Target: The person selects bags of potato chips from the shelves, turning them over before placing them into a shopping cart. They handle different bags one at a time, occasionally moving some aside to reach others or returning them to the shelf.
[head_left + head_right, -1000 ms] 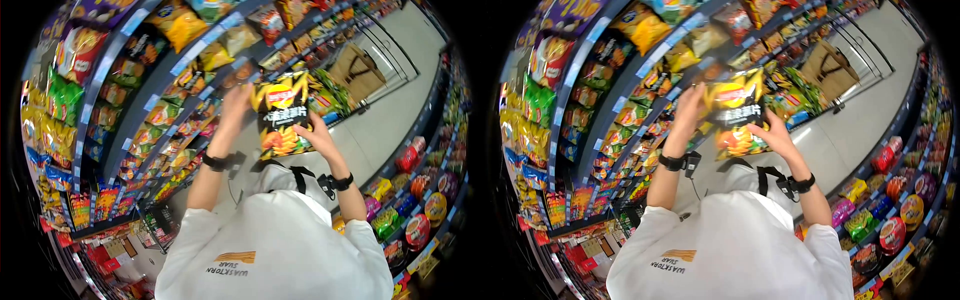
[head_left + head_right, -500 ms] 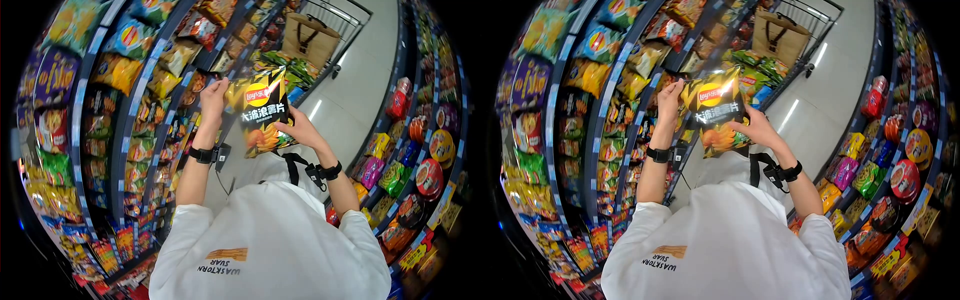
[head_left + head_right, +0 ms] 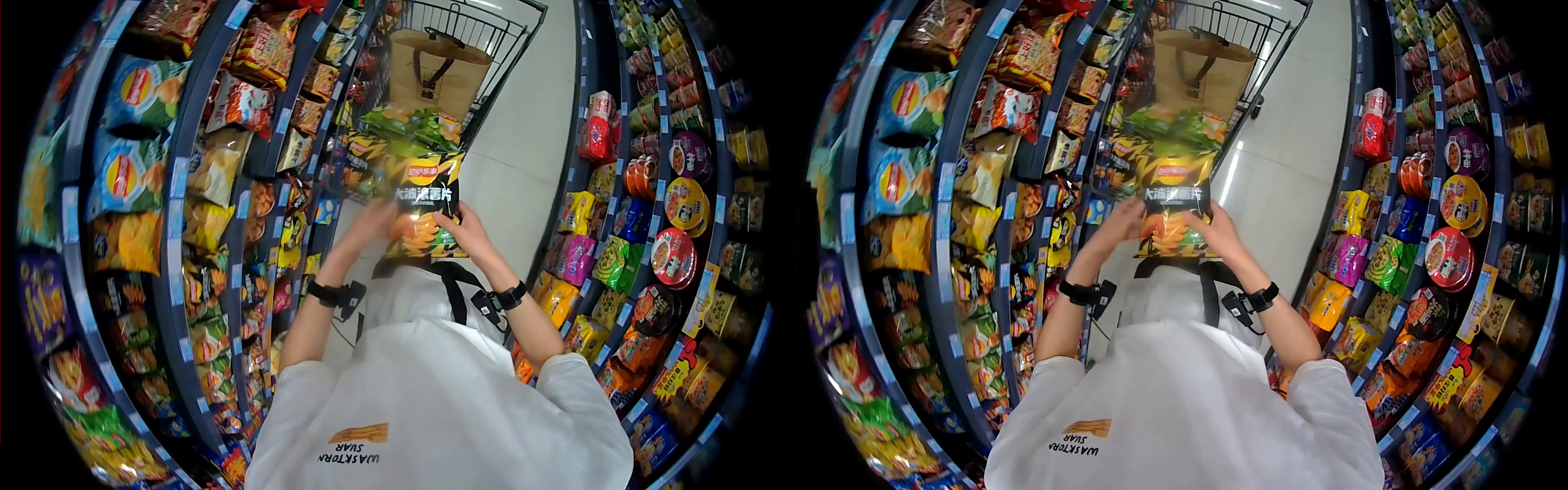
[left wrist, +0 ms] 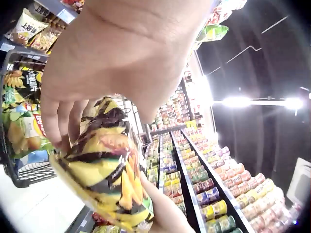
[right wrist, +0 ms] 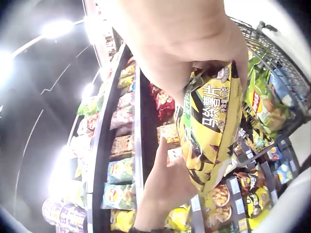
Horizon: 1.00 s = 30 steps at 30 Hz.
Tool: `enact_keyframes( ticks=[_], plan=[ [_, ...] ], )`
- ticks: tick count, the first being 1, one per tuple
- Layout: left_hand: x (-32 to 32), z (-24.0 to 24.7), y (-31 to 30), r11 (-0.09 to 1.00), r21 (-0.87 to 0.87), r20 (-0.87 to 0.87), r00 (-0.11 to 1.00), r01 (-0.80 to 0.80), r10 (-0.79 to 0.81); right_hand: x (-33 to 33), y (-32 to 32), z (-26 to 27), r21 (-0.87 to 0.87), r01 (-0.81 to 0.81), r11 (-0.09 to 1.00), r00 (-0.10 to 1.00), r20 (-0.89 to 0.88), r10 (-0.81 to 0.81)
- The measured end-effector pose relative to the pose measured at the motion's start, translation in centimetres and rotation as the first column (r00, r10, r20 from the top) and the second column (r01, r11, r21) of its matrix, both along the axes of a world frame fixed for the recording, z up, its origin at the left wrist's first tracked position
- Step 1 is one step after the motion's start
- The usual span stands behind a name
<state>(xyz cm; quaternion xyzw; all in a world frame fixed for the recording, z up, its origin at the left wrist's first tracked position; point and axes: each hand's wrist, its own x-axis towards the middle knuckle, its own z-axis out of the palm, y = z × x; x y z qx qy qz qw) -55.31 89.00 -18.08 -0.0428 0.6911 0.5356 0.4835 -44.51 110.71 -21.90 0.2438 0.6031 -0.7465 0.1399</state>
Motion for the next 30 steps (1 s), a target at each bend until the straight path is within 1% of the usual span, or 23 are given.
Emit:
enact_keyframes(
  ticks=[1,4,5,7,9,11,12,13,14,15,16,17,18,19,20,21,22,24,25,27,28,29,30],
  plan=[
    [-0.6,0.1,0.5,0.995,-0.009,0.072,0.992,0.102,-0.101,-0.7,-0.2,-0.7,0.004,0.02,1.0,1.0,0.018,-0.02],
    [-1.9,-3.9,0.1,0.963,0.242,-0.048,0.993,0.118,-0.11,-3.2,-0.8,-2.4,0.025,0.067,0.997,0.995,0.068,-0.069],
    [-2.2,-5.2,0.0,0.934,0.357,0.049,0.999,-0.01,-0.007,-3.9,-1.1,-2.7,0.037,0.082,0.996,0.993,0.082,-0.085],
    [-2.4,-10.7,-0.3,0.943,0.333,-0.005,0.999,-0.03,0.033,-5.2,-1.6,-3.6,0.054,0.107,0.993,0.986,0.123,-0.113],
    [-3.7,-13.5,-0.2,0.964,0.266,-0.083,0.996,-0.014,0.037,-6.4,-1.7,-5.8,0.098,0.134,0.986,0.975,0.165,-0.149],
    [-5.7,-13.9,0.4,0.992,0.109,-0.255,0.966,0.06,-0.031,-8.1,-2.1,-5.5,0.114,0.148,0.982,0.953,0.25,-0.173],
    [-6.5,-13.6,0.6,0.996,0.025,-0.336,0.939,0.088,-0.075,-8.5,-2.4,-6.3,0.145,0.154,0.977,0.952,0.242,-0.185],
    [-7.3,-12.6,1.0,0.992,0.129,-0.243,0.969,0.002,0.03,-8.9,-2.5,-7.5,0.175,0.159,0.972,0.954,0.227,-0.197],
    [-7.7,-14.0,0.9,0.995,0.091,-0.33,0.944,0.028,0.004,-9.4,-2.6,-8.8,0.204,0.165,0.965,0.955,0.211,-0.208],
    [-7.9,-17.1,0.9,0.998,0.049,-0.41,0.912,0.051,-0.026,-10.0,-2.5,-9.5,0.242,0.112,0.964,0.944,0.278,-0.179],
    [-8.0,-19.6,0.9,0.998,0.004,-0.483,0.874,0.07,-0.06,-10.6,-2.6,-10.1,0.215,0.112,0.97,0.953,0.255,-0.166],
    [-8.3,-20.9,0.6,0.998,0.012,-0.391,0.919,0.057,-0.047,-11.0,-2.8,-10.7,0.188,0.11,0.976,0.96,0.234,-0.153],
    [-8.8,-18.7,0.7,0.999,-0.046,-0.401,0.915,0.013,-0.03,-11.0,-2.9,-11.3,0.16,0.109,0.981,0.965,0.219,-0.143],
    [-8.5,-20.1,0.3,0.997,-0.073,-0.4,0.915,0.025,-0.053,-10.8,-2.9,-12.8,0.105,0.095,0.99,0.958,0.261,-0.119],
    [-8.8,-21.6,0.1,0.994,-0.099,-0.409,0.909,0.038,-0.076,-10.3,-2.7,-15.8,0.142,0.02,0.99,0.939,0.338,-0.068],
    [-8.7,-21.6,0.2,0.96,-0.281,-0.457,0.876,0.022,-0.153,-10.3,-3.0,-15.8,0.17,-0.034,0.985,0.935,0.352,-0.029],
    [-9.1,-20.6,0.3,0.943,-0.32,-0.392,0.893,0.091,-0.22,-10.3,-3.5,-15.2,0.198,-0.085,0.977,0.929,0.37,0.006],
    [-10.0,-18.8,-0.2,0.894,-0.382,-0.254,0.904,0.234,-0.345,-10.4,-3.9,-14.2,0.124,-0.107,0.986,0.921,0.386,0.052],
    [-8.0,-24.1,-0.9,0.925,-0.361,-0.364,0.895,0.119,-0.258,-10.5,-4.0,-13.7,0.116,-0.147,0.982,0.917,0.389,0.091],
    [-7.8,-23.4,-1.0,0.942,-0.315,-0.323,0.92,0.117,-0.222,-10.5,-3.9,-14.1,0.072,-0.216,0.974,0.905,0.39,0.172],
    [-7.5,-23.0,-1.3,0.949,-0.297,-0.307,0.93,0.107,-0.201,-10.3,-3.8,-13.5,0.111,-0.198,0.974,0.9,0.414,0.135],
    [-6.8,-22.5,-1.0,0.918,-0.392,-0.401,0.887,0.061,-0.23,-10.2,-3.9,-12.9,0.143,-0.212,0.967,0.894,0.429,0.133],
    [-6.2,-23.8,-0.9,0.911,-0.409,-0.467,0.846,0.052,-0.258,-10.1,-4.0,-12.2,0.175,-0.227,0.958,0.887,0.444,0.129]
  ],
)
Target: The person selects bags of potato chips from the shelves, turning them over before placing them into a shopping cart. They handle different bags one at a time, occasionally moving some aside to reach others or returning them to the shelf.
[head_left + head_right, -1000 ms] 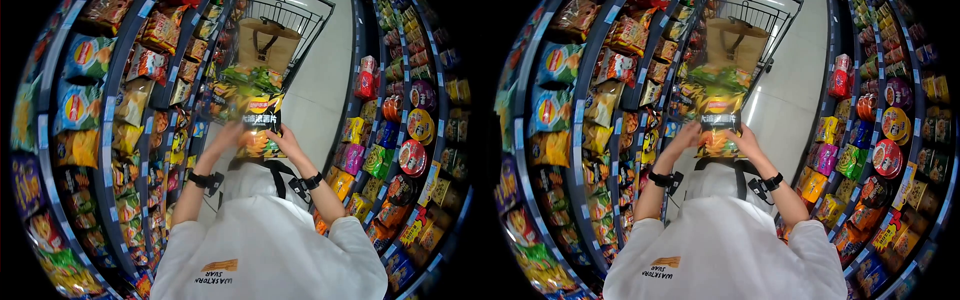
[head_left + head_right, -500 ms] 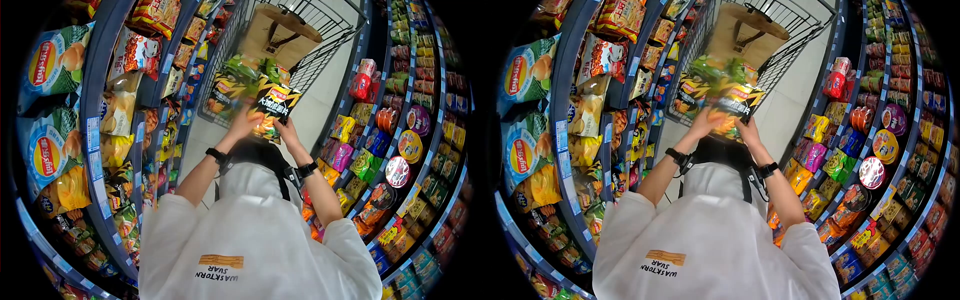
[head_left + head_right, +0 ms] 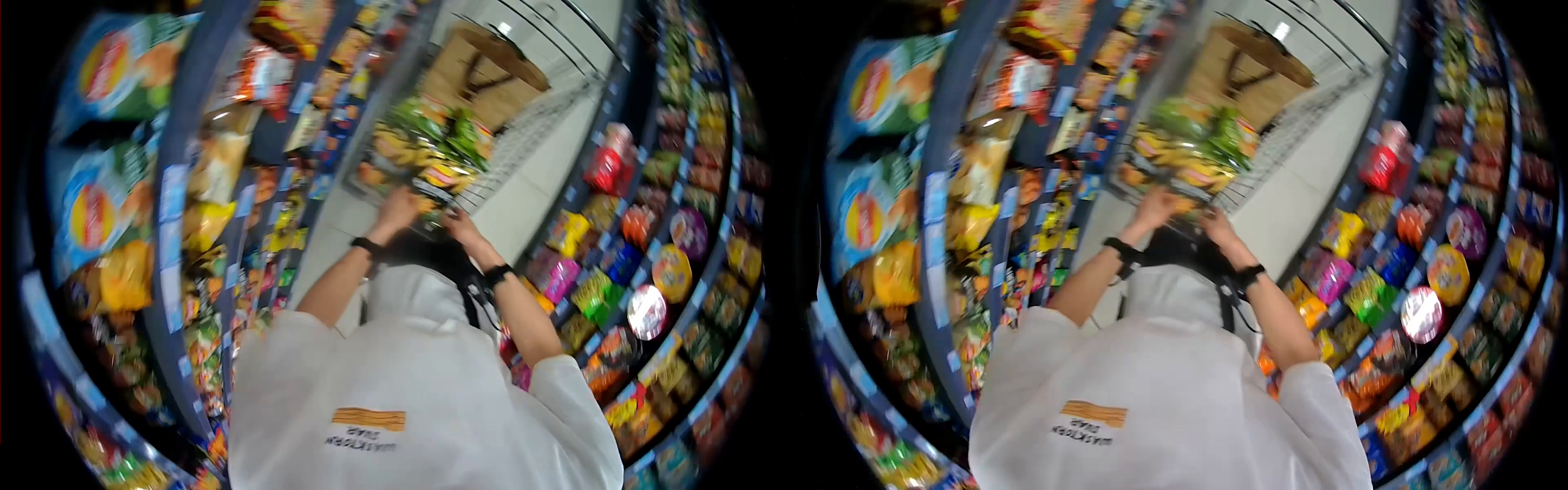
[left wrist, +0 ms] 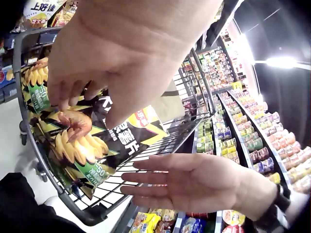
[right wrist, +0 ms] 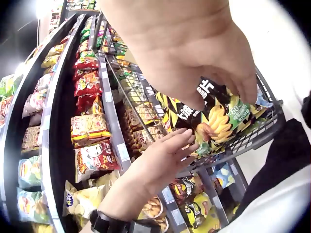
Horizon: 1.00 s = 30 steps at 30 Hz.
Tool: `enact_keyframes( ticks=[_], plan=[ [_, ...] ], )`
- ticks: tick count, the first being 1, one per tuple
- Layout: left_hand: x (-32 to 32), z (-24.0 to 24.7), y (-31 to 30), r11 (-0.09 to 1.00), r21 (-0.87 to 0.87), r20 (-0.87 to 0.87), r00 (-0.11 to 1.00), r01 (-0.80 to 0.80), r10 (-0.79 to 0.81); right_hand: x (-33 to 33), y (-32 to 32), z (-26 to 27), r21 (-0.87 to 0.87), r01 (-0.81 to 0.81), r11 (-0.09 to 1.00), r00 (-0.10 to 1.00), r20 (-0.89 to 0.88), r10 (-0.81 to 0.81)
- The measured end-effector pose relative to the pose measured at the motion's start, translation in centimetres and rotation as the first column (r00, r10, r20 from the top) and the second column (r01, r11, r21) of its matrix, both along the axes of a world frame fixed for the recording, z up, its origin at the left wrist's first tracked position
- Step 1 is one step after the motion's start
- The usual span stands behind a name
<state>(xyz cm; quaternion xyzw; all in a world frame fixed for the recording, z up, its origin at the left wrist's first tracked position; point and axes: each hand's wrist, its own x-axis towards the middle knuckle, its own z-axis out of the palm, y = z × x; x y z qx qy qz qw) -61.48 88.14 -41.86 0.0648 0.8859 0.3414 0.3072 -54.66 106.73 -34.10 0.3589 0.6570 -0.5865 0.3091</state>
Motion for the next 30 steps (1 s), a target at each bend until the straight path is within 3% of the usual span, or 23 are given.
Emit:
enact_keyframes(
  ticks=[1,2,3,4,5,6,8,10,12,14,19,20,23,27,30],
  plan=[
    [0.5,0.7,0.3,0.994,0.112,-0.013,1.0,-0.007,0.009,0.1,0.4,-0.1,0.019,-0.056,0.998,0.998,0.004,0.056],
    [1.5,-0.9,0.6,0.959,0.189,0.109,0.975,-0.209,0.191,0.0,0.7,-0.2,-0.054,-0.034,0.998,0.999,0.015,0.035],
    [1.6,0.9,0.5,0.971,0.176,-0.129,0.975,-0.159,0.183,0.1,1.1,-0.6,-0.127,-0.02,0.992,0.999,0.035,0.025],
    [1.6,1.6,0.6,0.98,0.131,-0.017,0.988,-0.151,0.155,0.1,1.7,-1.1,-0.106,-0.082,0.991,0.994,0.061,0.088],
    [2.1,3.0,0.5,0.989,0.073,-0.03,0.991,-0.126,0.129,0.9,2.3,-3.4,-0.157,-0.046,0.987,0.999,0.02,0.05],
    [2.5,5.0,0.3,0.988,0.092,-0.055,0.99,-0.123,0.128,0.9,2.8,-4.2,-0.192,-0.083,0.978,0.996,0.009,0.086],
    [4.0,4.8,0.5,0.981,0.111,-0.047,0.985,-0.16,0.166,0.3,2.2,-0.4,-0.231,-0.087,0.969,0.996,-0.008,0.087],
    [6.3,5.9,1.0,0.931,0.256,-0.091,0.952,-0.262,0.292,0.7,3.1,-0.6,-0.208,-0.229,0.951,0.974,-0.048,0.224],
    [8.1,10.8,1.2,0.946,0.137,0.083,0.956,-0.292,0.283,1.7,3.5,-0.8,-0.257,-0.305,0.917,0.951,-0.14,0.276],
    [11.6,9.4,1.5,0.881,0.284,0.059,0.924,-0.378,0.378,2.6,3.5,-0.3,-0.3,-0.364,0.882,0.928,-0.199,0.315],
    [18.9,8.5,1.1,0.832,0.351,0.042,0.894,-0.431,0.446,4.8,2.8,-0.4,-0.335,-0.553,0.763,0.822,-0.37,0.434],
    [20.0,8.4,0.6,0.844,0.36,-0.015,0.902,-0.398,0.432,5.3,2.0,1.3,-0.34,-0.537,0.772,0.827,-0.396,0.4],
    [22.0,10.6,-1.0,0.807,0.407,-0.056,0.87,-0.428,0.49,4.9,0.5,8.2,-0.141,-0.717,0.683,0.623,-0.569,0.536],
    [24.0,14.8,-2.7,0.785,0.329,-0.035,0.824,-0.525,0.565,5.2,-1.5,21.1,0.001,-0.736,0.677,0.373,-0.834,0.407],
    [26.3,15.1,-4.8,0.774,0.363,-0.172,0.778,-0.519,0.604,7.4,-1.4,32.9,0.076,-0.696,0.714,0.211,-0.929,0.305]
  ],
)
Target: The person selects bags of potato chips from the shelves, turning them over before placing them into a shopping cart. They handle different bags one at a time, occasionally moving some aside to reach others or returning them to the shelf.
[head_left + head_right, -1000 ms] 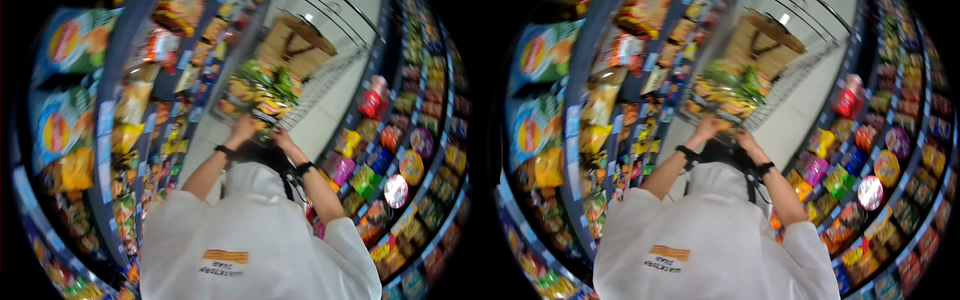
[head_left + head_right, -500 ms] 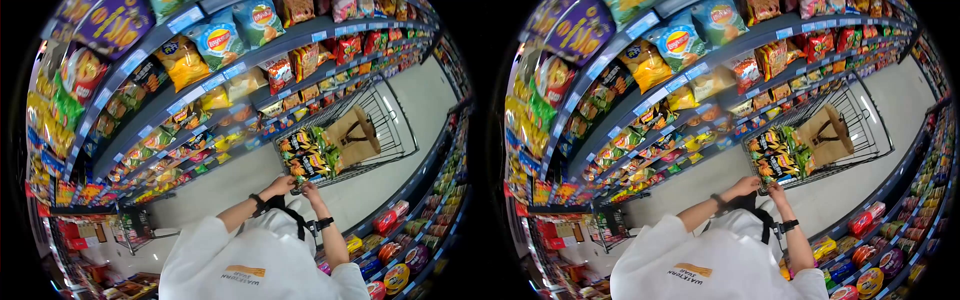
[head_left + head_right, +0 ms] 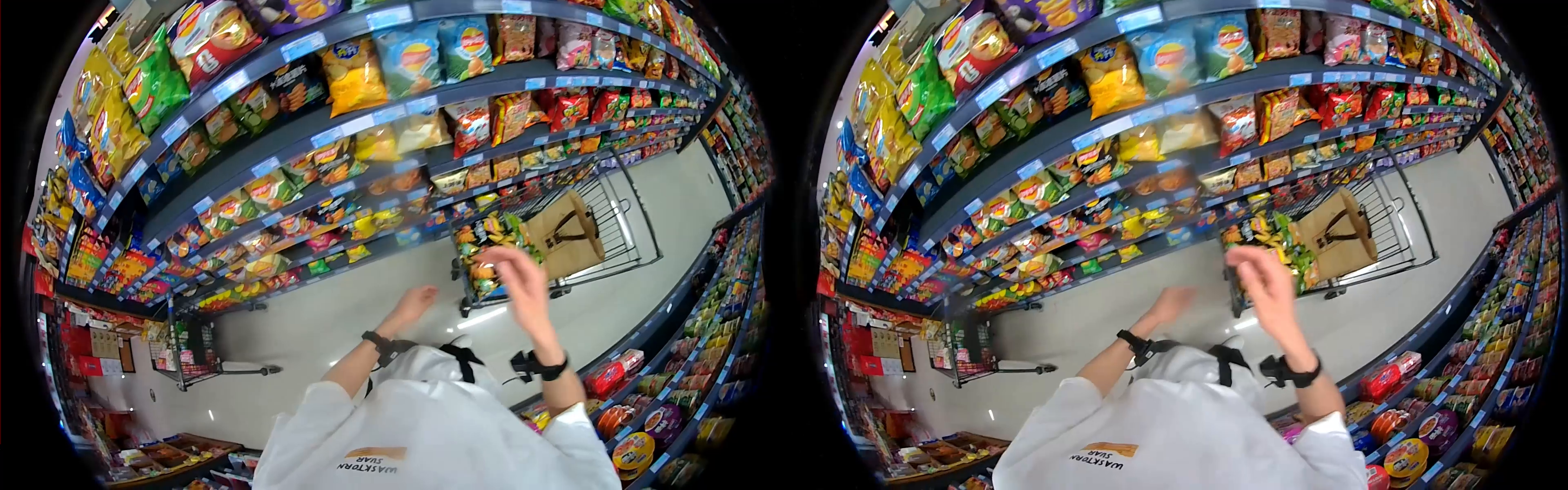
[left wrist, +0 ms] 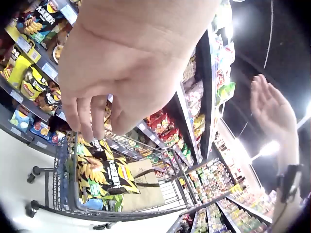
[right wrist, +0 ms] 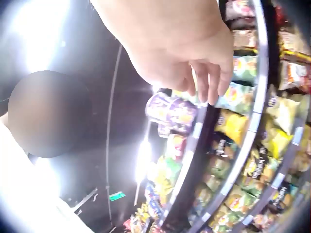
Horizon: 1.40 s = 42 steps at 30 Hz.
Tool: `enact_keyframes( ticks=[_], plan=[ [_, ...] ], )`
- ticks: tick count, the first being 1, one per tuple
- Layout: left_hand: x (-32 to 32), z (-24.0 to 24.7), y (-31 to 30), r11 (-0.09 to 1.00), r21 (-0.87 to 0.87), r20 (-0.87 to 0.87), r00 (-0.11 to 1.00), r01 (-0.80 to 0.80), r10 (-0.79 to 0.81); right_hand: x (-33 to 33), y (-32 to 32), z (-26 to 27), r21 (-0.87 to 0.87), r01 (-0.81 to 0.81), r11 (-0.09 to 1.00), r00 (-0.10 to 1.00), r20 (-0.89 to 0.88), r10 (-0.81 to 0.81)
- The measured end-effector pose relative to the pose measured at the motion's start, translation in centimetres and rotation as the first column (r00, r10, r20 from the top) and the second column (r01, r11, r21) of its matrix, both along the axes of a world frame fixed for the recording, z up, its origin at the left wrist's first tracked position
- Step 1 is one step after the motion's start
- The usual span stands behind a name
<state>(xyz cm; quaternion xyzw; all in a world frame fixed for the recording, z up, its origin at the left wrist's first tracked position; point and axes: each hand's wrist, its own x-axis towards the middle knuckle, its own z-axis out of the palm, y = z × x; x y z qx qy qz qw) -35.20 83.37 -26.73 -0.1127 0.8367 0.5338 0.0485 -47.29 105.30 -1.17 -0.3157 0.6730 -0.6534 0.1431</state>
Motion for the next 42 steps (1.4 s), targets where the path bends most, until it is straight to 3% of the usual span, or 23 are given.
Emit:
enact_keyframes(
  ticks=[2,4,5,7,9,12,18,21,25,36,42],
  plan=[
    [2.0,0.0,-1.5,0.998,-0.059,-0.06,0.998,-0.021,0.017,2.9,0.3,6.3,-0.094,0.074,0.993,0.991,-0.108,-0.084],
    [4.4,0.2,-3.0,0.987,0.131,-0.006,0.996,-0.091,0.093,6.3,0.1,9.4,-0.325,0.138,0.936,0.956,-0.203,-0.212],
    [5.6,-0.4,-3.8,0.987,0.118,-0.018,0.993,-0.112,0.115,7.4,0.5,11.3,-0.308,0.116,0.944,0.893,-0.384,-0.235],
    [8.3,-1.1,-5.3,0.98,0.146,-0.038,0.989,-0.134,0.141,10.2,0.1,13.9,-0.377,0.024,0.926,0.793,-0.557,-0.247],
    [11.3,-1.3,-7.2,0.963,0.225,-0.06,0.985,-0.146,0.164,12.8,-1.1,15.6,-0.396,-0.077,0.915,0.716,-0.66,-0.226],
    [15.3,-0.8,-9.9,0.987,0.099,-0.031,0.991,-0.125,0.129,16.1,-3.0,17.2,-0.388,-0.177,0.905,0.642,-0.742,-0.193],
    [21.2,-1.2,-13.2,0.973,0.136,0.061,0.982,-0.184,0.178,20.5,-6.4,18.6,-0.36,-0.249,0.899,0.587,-0.794,-0.155],
    [23.1,-2.3,-14.2,0.98,0.095,0.034,0.984,-0.175,0.173,21.4,-7.7,18.7,-0.34,-0.288,0.895,0.574,-0.809,-0.122],
    [24.8,-3.2,-14.6,0.954,0.171,0.023,0.969,-0.246,0.246,21.8,-9.0,18.7,-0.328,-0.32,0.889,0.567,-0.818,-0.098],
    [24.4,-3.0,-14.8,0.92,0.223,0.023,0.945,-0.323,0.326,20.7,-10.2,19.2,-0.318,-0.339,0.885,0.555,-0.827,-0.084],
    [23.3,-4.1,-14.1,0.92,0.152,0.0,0.931,-0.362,0.366,17.7,-9.3,20.3,-0.341,-0.364,0.867,0.547,-0.831,-0.097]
  ],
)
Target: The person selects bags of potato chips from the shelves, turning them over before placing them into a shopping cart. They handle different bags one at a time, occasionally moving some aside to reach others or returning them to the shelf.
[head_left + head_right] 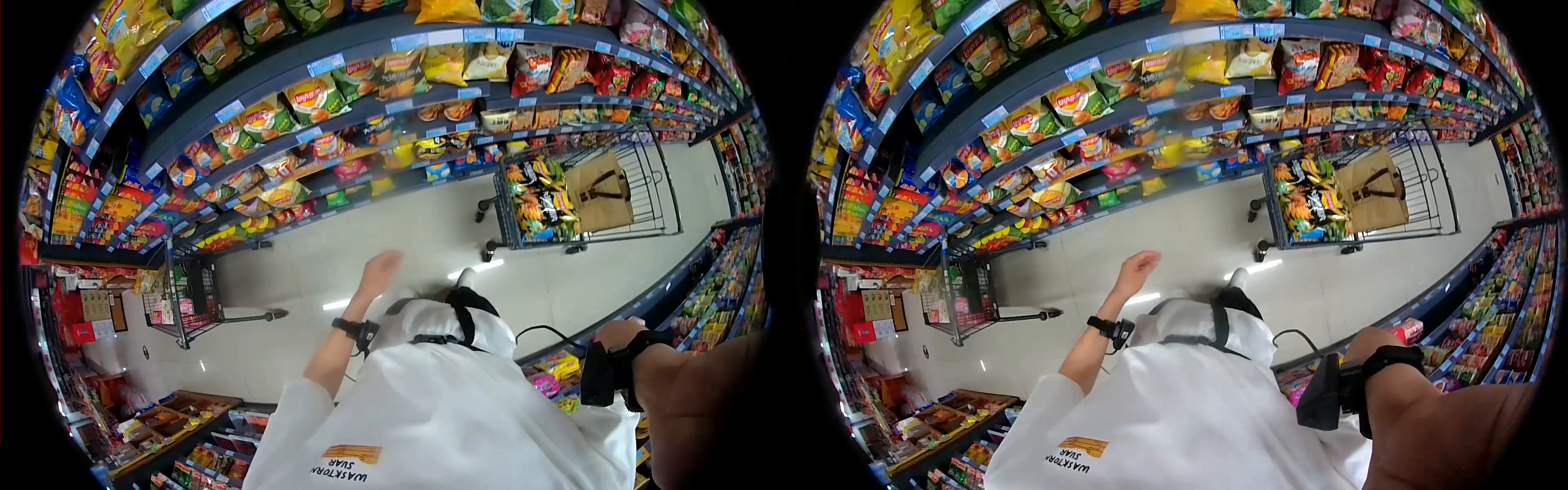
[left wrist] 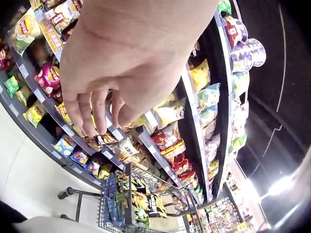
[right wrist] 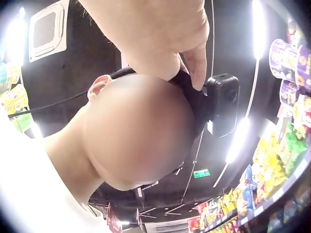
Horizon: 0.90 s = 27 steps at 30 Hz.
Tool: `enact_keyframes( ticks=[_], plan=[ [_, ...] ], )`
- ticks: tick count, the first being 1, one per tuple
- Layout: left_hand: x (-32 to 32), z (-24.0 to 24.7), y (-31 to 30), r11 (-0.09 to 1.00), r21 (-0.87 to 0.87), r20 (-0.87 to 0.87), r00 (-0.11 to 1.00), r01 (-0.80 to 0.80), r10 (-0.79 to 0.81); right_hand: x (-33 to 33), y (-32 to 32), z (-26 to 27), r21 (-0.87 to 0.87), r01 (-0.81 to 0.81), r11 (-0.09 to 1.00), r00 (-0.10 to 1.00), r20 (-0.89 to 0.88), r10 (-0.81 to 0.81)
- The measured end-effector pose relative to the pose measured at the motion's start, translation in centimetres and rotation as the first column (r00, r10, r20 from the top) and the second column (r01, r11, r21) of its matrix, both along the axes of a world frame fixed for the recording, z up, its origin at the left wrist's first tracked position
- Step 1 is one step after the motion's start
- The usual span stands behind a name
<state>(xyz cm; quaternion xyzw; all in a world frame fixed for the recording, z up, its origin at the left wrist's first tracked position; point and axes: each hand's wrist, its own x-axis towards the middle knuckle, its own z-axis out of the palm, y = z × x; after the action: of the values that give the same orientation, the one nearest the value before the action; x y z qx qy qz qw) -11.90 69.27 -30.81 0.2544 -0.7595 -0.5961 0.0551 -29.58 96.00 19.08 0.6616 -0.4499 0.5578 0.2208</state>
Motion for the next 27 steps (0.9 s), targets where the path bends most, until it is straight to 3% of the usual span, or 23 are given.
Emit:
enact_keyframes(
  ticks=[1,10,11,14,16,20,27],
  plan=[
    [-0.1,0.1,0.3,0.999,0.05,-0.004,1.0,-0.006,0.006,-0.6,0.1,0.2,0.003,-0.01,1.0,1.0,0.001,0.01],
    [-3.6,0.1,3.6,0.995,-0.084,-0.019,0.998,-0.054,0.053,-6.6,1.3,2.0,-0.04,-0.1,0.994,0.995,-0.024,0.1],
    [-4.1,0.8,4.1,0.994,-0.076,0.054,0.995,-0.074,0.078,-7.2,1.2,2.1,-0.049,-0.115,0.992,0.993,-0.031,0.113],
    [-5.2,2.5,5.2,0.989,-0.068,-0.041,0.991,-0.131,0.129,-9.1,1.4,2.0,-0.079,-0.161,0.984,0.987,-0.026,0.16],
    [-5.9,3.0,5.0,0.988,-0.073,-0.003,0.991,-0.137,0.137,-10.2,1.7,2.0,-0.094,-0.181,0.979,0.983,-0.026,0.18],
    [-7.6,1.9,6.5,0.986,0.019,-0.08,0.983,-0.164,0.165,-12.5,3.0,2.3,-0.095,-0.19,0.977,0.982,-0.037,0.187],
    [-10.9,2.6,8.4,0.988,-0.068,-0.005,0.991,-0.136,0.136,-16.2,5.5,1.9,-0.116,-0.191,0.975,0.982,-0.025,0.19]
  ],
)
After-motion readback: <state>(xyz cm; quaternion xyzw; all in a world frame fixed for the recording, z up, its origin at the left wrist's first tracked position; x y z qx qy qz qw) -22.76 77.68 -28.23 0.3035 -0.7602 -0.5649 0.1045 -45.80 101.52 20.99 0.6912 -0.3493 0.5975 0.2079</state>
